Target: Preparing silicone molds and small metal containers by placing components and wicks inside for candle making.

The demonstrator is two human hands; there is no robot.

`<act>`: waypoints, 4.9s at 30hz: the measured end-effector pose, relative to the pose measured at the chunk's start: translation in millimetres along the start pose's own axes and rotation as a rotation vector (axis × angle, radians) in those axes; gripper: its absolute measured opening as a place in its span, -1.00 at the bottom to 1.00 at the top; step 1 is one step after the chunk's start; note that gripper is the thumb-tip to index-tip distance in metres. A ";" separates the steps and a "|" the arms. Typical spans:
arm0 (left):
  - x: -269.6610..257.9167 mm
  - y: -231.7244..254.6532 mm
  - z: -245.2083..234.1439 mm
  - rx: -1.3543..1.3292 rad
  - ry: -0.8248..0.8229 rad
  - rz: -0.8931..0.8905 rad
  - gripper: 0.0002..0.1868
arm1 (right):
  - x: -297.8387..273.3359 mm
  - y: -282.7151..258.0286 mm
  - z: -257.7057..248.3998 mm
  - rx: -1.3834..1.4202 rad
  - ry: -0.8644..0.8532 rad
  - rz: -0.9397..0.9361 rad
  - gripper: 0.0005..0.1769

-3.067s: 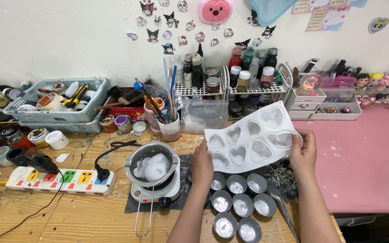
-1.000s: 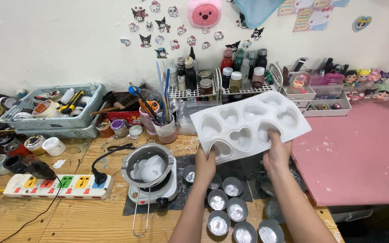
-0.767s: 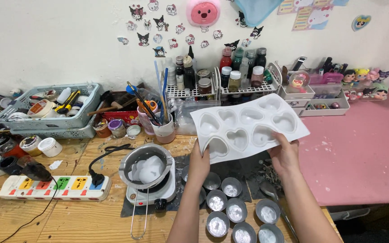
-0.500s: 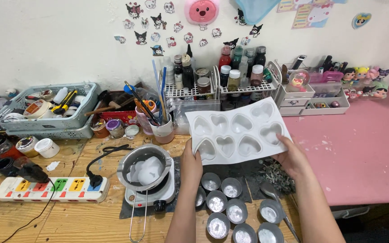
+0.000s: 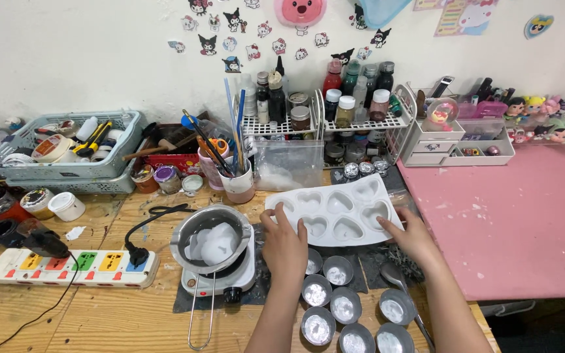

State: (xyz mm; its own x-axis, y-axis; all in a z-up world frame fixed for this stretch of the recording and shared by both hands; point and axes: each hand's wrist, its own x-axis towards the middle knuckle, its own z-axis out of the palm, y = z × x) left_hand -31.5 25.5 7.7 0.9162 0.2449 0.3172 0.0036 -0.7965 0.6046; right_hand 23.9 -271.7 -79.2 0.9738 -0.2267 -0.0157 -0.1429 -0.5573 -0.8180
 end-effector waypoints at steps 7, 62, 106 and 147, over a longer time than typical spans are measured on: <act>-15.1 8.0 23.2 -0.037 0.038 0.194 -0.62 | -9.3 -23.2 -9.7 -0.140 0.081 0.007 -0.25; 11.4 39.0 94.0 -0.157 -0.249 0.617 -0.41 | 18.6 29.1 7.4 0.554 0.238 -0.136 -0.85; 21.5 36.1 101.5 -0.352 -0.253 0.622 -0.59 | 2.7 3.8 19.4 0.735 -0.035 -0.115 -0.81; 25.6 26.4 120.5 -0.481 -0.489 0.063 -0.46 | -21.7 -25.4 18.5 0.370 -0.093 -0.223 -0.66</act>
State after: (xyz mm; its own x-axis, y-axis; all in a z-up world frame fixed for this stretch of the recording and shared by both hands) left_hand 40.3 -55.9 -56.2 0.9848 -0.1611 0.0643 -0.1300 -0.4397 0.8887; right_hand 9.7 -237.9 -68.7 0.9879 -0.0505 0.1469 0.1293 -0.2570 -0.9577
